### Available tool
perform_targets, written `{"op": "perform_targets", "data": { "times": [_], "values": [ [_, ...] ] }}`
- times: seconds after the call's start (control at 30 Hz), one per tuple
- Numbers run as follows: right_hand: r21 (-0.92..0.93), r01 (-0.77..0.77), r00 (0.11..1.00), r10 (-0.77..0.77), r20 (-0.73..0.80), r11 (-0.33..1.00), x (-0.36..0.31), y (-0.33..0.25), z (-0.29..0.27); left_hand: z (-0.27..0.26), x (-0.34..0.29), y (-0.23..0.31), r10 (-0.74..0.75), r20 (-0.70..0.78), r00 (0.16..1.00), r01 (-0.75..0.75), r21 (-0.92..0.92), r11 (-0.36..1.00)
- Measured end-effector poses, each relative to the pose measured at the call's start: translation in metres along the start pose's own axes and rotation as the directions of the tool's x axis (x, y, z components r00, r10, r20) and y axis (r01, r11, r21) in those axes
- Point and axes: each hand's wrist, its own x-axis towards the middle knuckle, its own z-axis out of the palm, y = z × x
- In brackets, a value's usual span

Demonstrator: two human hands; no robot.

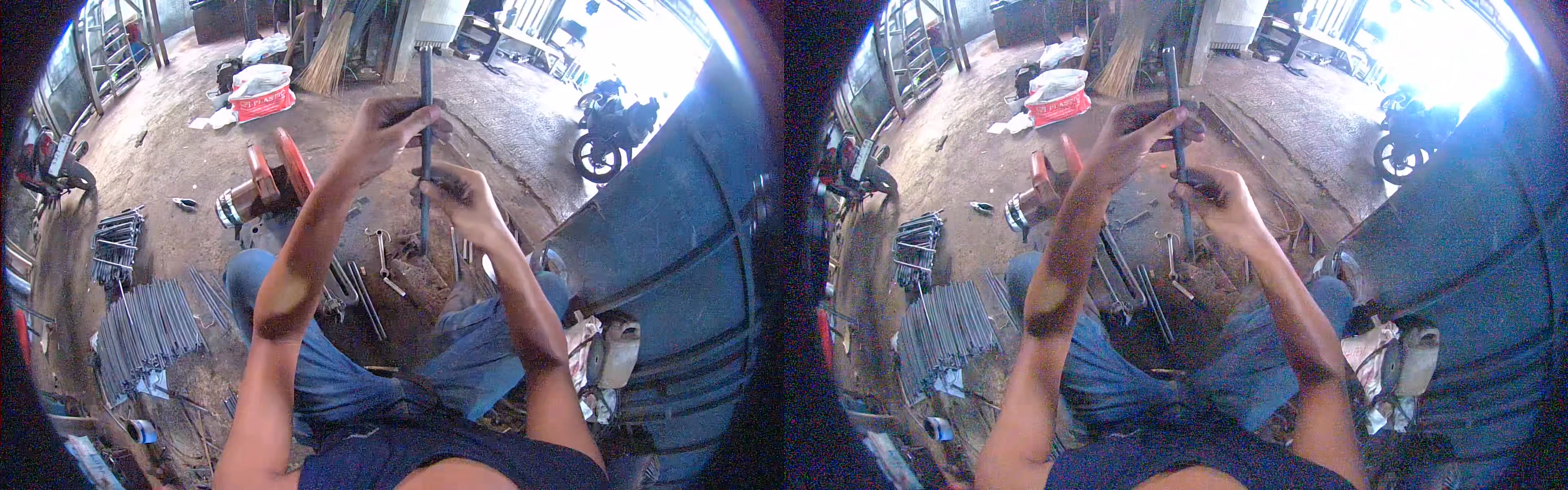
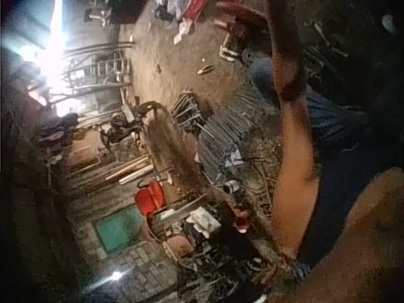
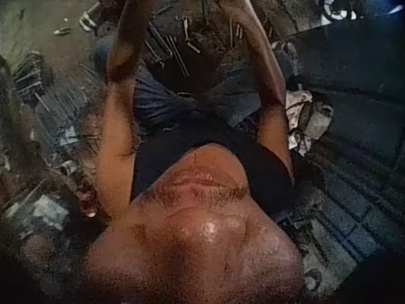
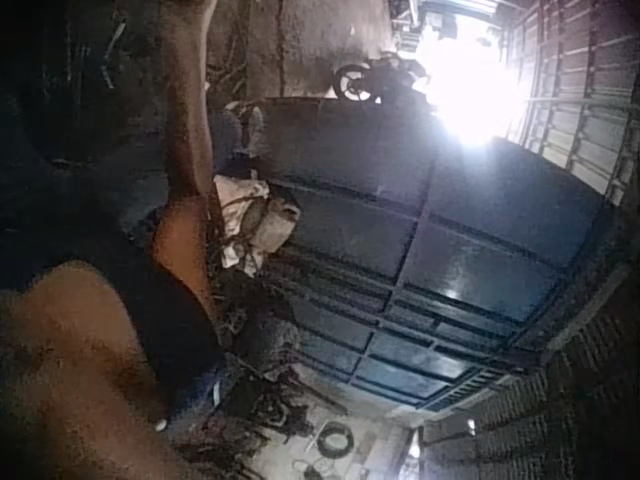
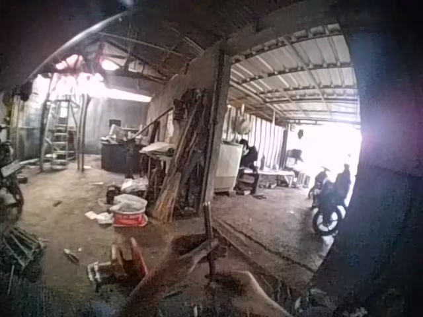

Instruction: Cutting metal rods into pieces using a circular abrasive saw.

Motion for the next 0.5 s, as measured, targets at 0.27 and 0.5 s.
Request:
{"op": "perform_targets", "data": {
  "times": [0.27, 0.5],
  "values": [
    [0.049, 0.067, 0.992, -0.061, -0.114, 0.997, 0.005, 0.015, 0.013, -0.014, 0.009, -0.013, -0.155, 0.202, 0.967, 0.247, -0.603, 0.759],
    [0.116, -0.077, 0.981, 0.096, -0.170, 0.990, -0.006, 0.031, 0.014, 0.007, 0.014, -0.025, -0.139, 0.235, 0.962, 0.272, -0.788, 0.552]
  ]
}}
